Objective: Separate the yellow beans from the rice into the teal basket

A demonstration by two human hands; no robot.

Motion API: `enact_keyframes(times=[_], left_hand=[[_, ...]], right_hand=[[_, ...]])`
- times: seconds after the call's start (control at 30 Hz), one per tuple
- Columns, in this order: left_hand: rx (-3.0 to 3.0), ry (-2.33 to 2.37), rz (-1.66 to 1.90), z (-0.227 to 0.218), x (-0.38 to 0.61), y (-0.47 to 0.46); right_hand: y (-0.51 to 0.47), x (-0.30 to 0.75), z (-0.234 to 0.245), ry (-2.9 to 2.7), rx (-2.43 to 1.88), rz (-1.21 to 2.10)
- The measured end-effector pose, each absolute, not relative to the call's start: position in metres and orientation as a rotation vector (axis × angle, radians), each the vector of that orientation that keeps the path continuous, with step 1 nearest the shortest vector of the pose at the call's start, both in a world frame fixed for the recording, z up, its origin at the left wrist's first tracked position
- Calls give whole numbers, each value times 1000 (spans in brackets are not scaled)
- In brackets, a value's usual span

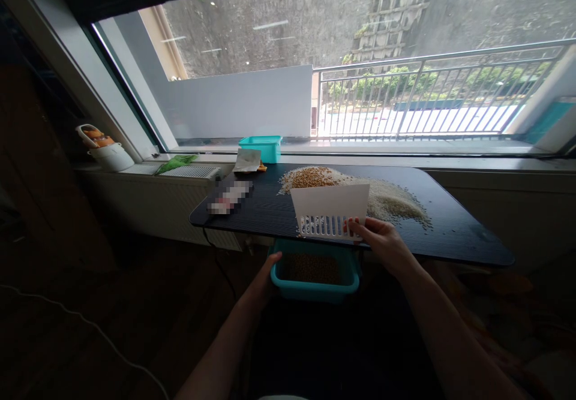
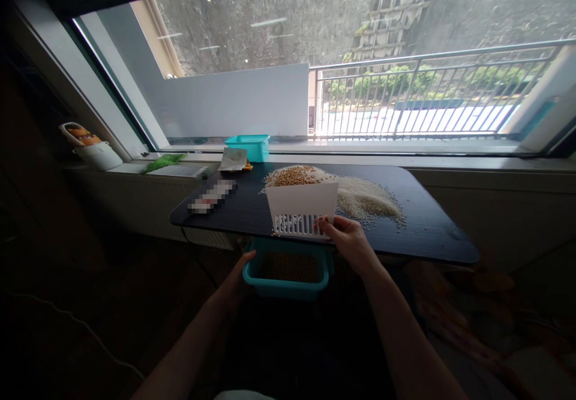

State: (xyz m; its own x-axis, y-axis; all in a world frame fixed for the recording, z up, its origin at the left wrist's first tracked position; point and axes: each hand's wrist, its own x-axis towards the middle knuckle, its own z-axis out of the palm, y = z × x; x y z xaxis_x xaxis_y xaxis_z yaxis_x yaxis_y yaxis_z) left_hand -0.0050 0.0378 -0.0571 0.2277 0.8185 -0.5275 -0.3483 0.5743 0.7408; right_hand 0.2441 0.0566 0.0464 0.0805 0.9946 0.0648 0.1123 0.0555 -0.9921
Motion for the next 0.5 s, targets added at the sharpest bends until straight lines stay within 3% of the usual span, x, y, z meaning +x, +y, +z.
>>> enact_keyframes(times=[0.5], left_hand=[[521, 1033, 864, -55, -5, 38]], right_hand=[[58, 243, 46, -1267, -1275, 1085]])
